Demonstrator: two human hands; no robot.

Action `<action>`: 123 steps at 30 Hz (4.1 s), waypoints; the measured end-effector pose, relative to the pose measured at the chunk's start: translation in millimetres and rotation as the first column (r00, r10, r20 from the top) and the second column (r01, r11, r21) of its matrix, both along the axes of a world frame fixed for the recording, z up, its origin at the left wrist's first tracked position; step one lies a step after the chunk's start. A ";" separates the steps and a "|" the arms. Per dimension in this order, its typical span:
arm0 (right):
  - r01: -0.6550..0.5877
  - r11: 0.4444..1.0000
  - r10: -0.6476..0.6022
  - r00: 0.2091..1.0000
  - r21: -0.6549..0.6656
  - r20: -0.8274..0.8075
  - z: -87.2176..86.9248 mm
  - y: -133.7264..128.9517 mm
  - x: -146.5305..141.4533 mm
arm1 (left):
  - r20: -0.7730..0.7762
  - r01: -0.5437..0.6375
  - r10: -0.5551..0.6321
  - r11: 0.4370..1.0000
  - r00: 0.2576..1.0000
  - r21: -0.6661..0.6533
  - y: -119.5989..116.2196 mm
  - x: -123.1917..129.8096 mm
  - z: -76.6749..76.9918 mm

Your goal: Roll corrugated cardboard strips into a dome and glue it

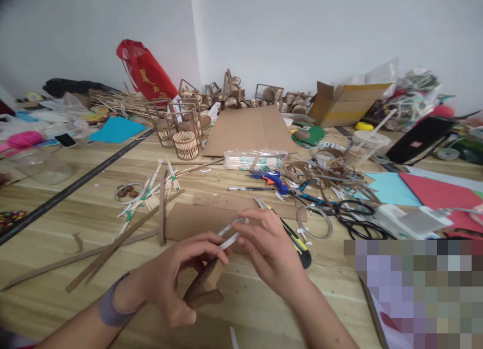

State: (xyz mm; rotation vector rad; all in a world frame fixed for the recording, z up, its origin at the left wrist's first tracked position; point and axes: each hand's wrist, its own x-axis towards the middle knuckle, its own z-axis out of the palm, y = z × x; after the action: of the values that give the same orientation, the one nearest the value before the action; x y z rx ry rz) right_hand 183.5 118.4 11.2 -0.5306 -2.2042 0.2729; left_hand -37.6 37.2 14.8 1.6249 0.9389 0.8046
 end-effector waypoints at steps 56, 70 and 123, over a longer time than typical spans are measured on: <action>0.259 0.885 -0.358 0.910 0.386 0.209 -25.3 11.4 -1.8 | -0.596 -0.036 0.282 0.920 0.752 0.390 -1.6 21.3 -23.2; 0.258 0.957 -0.250 0.965 -0.131 0.073 -17.5 15.4 -3.0 | -0.451 -0.079 0.335 0.865 0.827 0.496 -5.8 23.4 -18.0; -0.154 0.851 0.009 0.960 -0.502 -0.280 -32.1 -16.9 -20.4 | -0.284 -0.126 0.241 0.921 0.928 0.369 8.2 7.6 -12.7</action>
State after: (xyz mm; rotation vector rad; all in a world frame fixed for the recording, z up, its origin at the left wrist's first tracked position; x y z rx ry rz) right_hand 163.1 101.5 -20.9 -0.6450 -1.8758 0.9547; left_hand -30.0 45.4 2.1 2.0407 1.2551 0.8837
